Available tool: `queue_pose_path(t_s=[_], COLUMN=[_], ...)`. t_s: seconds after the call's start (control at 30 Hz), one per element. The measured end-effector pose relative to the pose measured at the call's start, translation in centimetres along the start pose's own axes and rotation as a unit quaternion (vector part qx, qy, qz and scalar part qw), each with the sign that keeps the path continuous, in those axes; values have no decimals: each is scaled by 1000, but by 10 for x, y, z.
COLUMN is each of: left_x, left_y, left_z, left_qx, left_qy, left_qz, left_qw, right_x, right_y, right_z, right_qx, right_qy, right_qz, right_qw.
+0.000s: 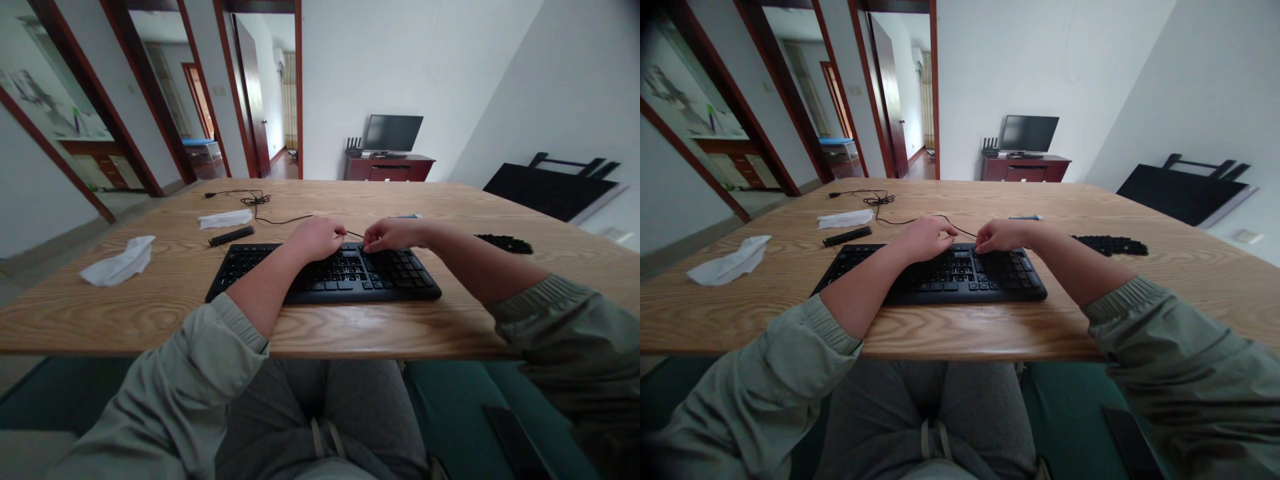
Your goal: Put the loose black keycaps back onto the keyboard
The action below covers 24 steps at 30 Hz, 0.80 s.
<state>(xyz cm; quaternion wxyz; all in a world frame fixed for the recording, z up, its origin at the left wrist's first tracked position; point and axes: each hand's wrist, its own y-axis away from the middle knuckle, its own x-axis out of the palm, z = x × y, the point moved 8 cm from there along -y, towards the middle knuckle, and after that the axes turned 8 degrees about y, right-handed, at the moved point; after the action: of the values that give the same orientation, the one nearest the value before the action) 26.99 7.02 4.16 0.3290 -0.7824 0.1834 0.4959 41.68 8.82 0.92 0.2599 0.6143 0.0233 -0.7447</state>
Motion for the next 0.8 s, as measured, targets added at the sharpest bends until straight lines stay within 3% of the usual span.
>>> queue_pose_path(t_s=[0.37, 0.8], left_x=[-23, -26], left_y=[9, 18], left_z=[19, 31], left_qx=[-27, -35], left_qy=[1, 16], left_qz=[-19, 1], left_qw=[999, 999], right_x=[0, -1], right_y=[-7, -7], right_z=[-5, -4], right_qx=[-11, 6], right_qy=[-22, 13], right_qz=[46, 37], right_qw=[999, 999])
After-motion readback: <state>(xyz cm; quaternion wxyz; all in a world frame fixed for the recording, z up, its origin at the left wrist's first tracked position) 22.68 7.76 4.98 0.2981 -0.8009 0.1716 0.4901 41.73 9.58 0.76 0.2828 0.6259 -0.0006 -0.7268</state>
